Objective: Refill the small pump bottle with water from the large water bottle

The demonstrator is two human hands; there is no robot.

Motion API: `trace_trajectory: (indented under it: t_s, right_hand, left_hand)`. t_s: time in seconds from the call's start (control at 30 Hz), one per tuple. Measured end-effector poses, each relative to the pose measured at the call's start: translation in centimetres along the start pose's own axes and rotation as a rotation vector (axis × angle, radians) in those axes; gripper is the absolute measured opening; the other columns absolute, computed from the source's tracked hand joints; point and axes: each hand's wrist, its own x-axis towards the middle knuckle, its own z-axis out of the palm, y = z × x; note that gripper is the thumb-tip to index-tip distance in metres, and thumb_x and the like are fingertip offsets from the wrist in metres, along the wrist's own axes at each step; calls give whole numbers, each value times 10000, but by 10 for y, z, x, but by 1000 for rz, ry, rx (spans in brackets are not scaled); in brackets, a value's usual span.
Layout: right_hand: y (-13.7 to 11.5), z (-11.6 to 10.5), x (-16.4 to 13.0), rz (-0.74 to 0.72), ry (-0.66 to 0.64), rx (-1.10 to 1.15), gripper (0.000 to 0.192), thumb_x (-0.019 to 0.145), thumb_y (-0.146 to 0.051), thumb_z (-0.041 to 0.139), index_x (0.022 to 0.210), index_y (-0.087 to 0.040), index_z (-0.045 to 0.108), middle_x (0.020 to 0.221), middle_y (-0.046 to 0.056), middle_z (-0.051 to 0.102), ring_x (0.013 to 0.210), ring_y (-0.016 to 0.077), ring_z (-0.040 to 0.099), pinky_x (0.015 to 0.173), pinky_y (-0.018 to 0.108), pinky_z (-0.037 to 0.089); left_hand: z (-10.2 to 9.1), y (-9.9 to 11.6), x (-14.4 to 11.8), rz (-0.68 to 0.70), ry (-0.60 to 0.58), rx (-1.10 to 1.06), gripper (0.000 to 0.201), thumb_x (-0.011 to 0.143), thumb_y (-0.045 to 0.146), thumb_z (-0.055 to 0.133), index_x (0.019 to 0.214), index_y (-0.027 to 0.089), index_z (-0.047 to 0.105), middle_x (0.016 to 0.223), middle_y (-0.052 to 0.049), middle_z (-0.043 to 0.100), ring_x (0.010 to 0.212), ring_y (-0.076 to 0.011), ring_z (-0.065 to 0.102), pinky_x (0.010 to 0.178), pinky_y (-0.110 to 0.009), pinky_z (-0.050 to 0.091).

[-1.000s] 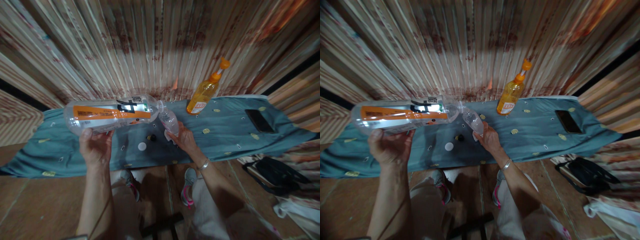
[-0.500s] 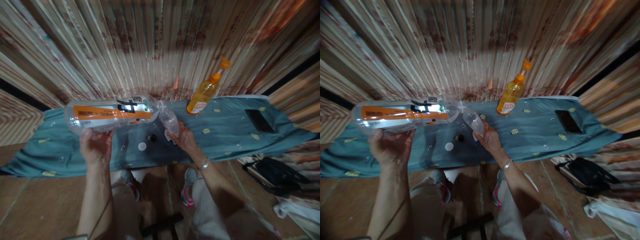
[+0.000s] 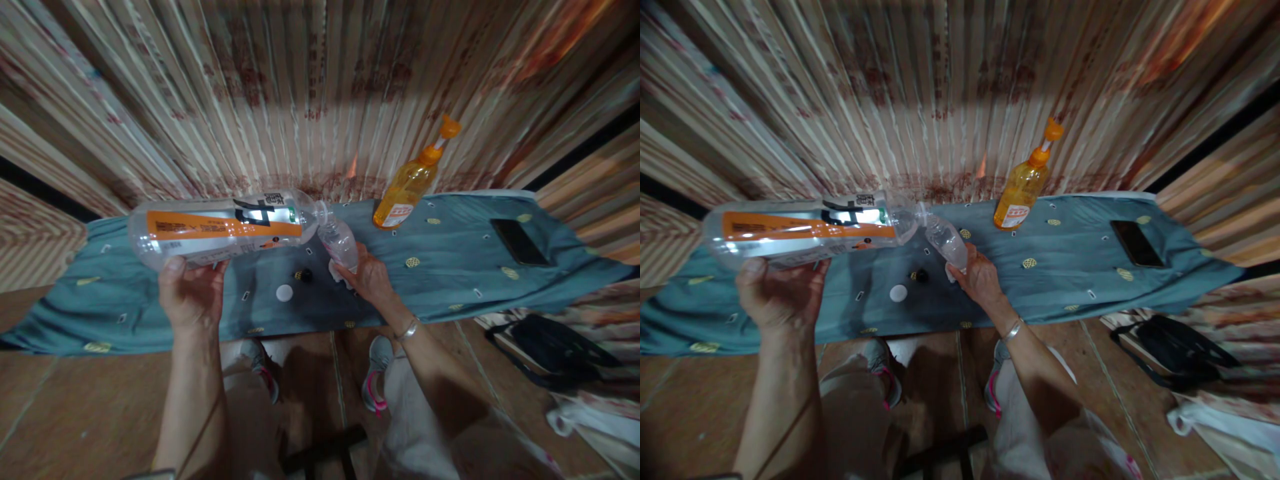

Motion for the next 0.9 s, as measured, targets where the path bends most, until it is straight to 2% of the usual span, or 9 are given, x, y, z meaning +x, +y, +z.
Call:
trace_trajectory:
  t_s: [0.13, 0.4, 0.57, 0.73, 0.9]
  right_hand:
    - [1, 1, 0, -10, -1, -13, 622, 1021, -616, 645, 1405, -127, 606, 1027, 206, 803, 933, 349, 784, 801, 444, 632]
    - [-2, -1, 0, -7, -5, -21, 575, 1022, -555, 681, 1437, -167, 586, 1034, 185, 804, 950, 346, 792, 809, 445, 635]
    - [-4, -4, 1, 47, -55, -41, 601, 1004, -545, 711, 1419, -123, 606, 1060, 219, 795, 975, 358, 792, 838, 458, 637]
    - [-3, -4, 1, 27, -43, -20, 602, 1013, -573, 670, 1423, -136, 606, 1038, 210, 793, 949, 364, 781, 818, 489, 644]
    - [-2, -2, 0, 7, -24, -12, 579, 1019, -541, 669, 1430, -140, 595, 1046, 213, 793, 949, 357, 780, 829, 493, 647]
  left_hand:
    - [-1, 0, 0, 11, -23, 0, 713, 506, 507, 915, 1167, 303, 740, 1043, -47, 817, 1183, -311, 723, 847, -337, 605]
    - [-2, 0, 0, 7, -20, 4, 734, 494, 517, 925, 1167, 292, 738, 1044, -65, 810, 1204, -330, 709, 885, -371, 607]
    - [0, 0, 0, 5, -7, -1, 703, 506, 489, 899, 1175, 346, 740, 1083, -20, 812, 1179, -312, 730, 820, -342, 601]
    - [0, 0, -1, 6, -15, -5, 731, 501, 503, 909, 1187, 315, 744, 1086, -48, 822, 1172, -313, 731, 793, -328, 599]
    - [1, 0, -1, 5, 9, -29, 690, 475, 482, 932, 1127, 332, 764, 1074, -14, 820, 1137, -290, 755, 764, -289, 603]
